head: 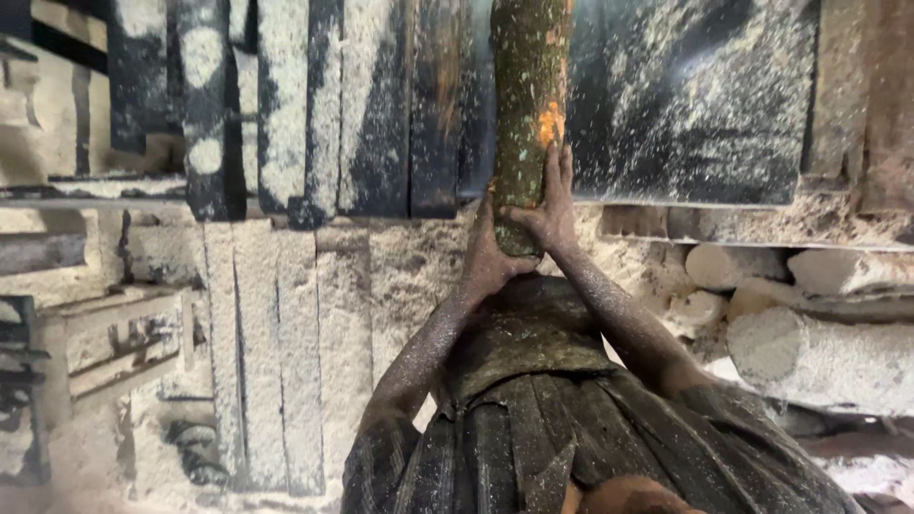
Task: The person saws multiple wooden logs by feeding them through a circular table saw.
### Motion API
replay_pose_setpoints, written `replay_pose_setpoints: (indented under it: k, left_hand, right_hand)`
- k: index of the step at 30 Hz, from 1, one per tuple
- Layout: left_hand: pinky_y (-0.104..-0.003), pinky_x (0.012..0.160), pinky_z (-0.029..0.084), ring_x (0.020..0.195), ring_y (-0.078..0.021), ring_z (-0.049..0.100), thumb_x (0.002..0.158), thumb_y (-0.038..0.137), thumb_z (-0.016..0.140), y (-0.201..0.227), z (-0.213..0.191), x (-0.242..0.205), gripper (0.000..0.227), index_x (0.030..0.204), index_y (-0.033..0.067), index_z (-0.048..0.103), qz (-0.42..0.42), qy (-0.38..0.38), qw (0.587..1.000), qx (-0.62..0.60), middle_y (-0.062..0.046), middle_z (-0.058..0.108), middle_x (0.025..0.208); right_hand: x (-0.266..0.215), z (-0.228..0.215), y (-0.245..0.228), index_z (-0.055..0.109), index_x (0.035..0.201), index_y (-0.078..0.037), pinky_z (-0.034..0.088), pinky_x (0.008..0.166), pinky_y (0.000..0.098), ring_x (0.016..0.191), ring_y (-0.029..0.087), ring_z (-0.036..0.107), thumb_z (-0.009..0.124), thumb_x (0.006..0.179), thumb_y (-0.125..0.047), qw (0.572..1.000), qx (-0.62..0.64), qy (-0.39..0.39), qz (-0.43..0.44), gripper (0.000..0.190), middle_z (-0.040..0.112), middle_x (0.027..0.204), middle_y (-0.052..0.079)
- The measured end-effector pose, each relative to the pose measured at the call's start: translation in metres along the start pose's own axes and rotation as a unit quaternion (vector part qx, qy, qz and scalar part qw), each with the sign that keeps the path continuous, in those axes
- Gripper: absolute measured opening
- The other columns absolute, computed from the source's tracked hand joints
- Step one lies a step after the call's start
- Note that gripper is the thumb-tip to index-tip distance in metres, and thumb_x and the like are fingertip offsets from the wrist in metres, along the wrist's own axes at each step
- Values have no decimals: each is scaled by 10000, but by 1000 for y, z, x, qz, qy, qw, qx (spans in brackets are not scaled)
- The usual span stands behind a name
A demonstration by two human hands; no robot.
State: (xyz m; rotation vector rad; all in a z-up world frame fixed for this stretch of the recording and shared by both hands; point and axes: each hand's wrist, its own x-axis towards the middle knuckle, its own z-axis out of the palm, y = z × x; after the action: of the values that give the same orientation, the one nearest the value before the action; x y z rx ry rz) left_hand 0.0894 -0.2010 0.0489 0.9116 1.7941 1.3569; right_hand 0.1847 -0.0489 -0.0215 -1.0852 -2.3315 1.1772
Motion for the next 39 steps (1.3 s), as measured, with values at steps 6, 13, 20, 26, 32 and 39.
replay_pose_setpoints:
  k: [6,13,20,26,32,39]
  left_hand:
    - [-486,1099,573,1297,-311,601,557,270,963,4,-7,52,1277,1606,134,248,-11,-14,1000,-12,-167,522,1446]
    - [-527,1116,471,1329,-338,546,593,158,1023,9,-10,125,1199,1543,105,294,67,19,998,-8,-169,508,1472]
    - [-458,1032,583,1204,-296,663,708,473,887,-23,2,116,993,1485,58,429,-27,72,996,-53,-179,629,1366]
    - [-429,1154,527,1357,-322,635,937,757,639,-68,17,124,1032,1617,41,340,14,128,989,-74,-232,512,1554]
    - [-399,948,602,1030,-290,776,860,667,658,-50,3,190,831,1485,123,594,41,148,987,51,-122,776,1091]
    - [-450,1014,594,1132,-321,722,852,785,534,-68,18,247,1005,1558,78,426,69,218,972,51,-176,725,1232]
  right_hand:
    - [57,-6,1,-22,1691,-69,327,1238,658,1603,502,136,893,682,-565,1000,-10,-4,-18,1449,-28,1726,328]
    - [149,-10,24,-16,1699,-58,216,1378,652,1656,462,89,810,890,-582,997,-26,11,-67,1269,23,1756,312]
    - [112,-26,-35,-3,1670,-116,220,1264,611,1590,435,105,735,854,-502,987,159,0,21,1165,-47,1720,222]
    - [143,1,8,87,1697,-105,140,1365,468,1666,350,101,453,1127,-394,981,185,53,21,736,77,1789,176]
    - [226,-2,28,119,1685,-144,272,1301,462,1590,373,278,422,1112,-422,987,143,68,-8,706,163,1755,174]
    - [323,-5,44,192,1717,-173,467,1293,512,1556,420,497,508,1126,-490,956,266,69,-106,741,372,1731,213]
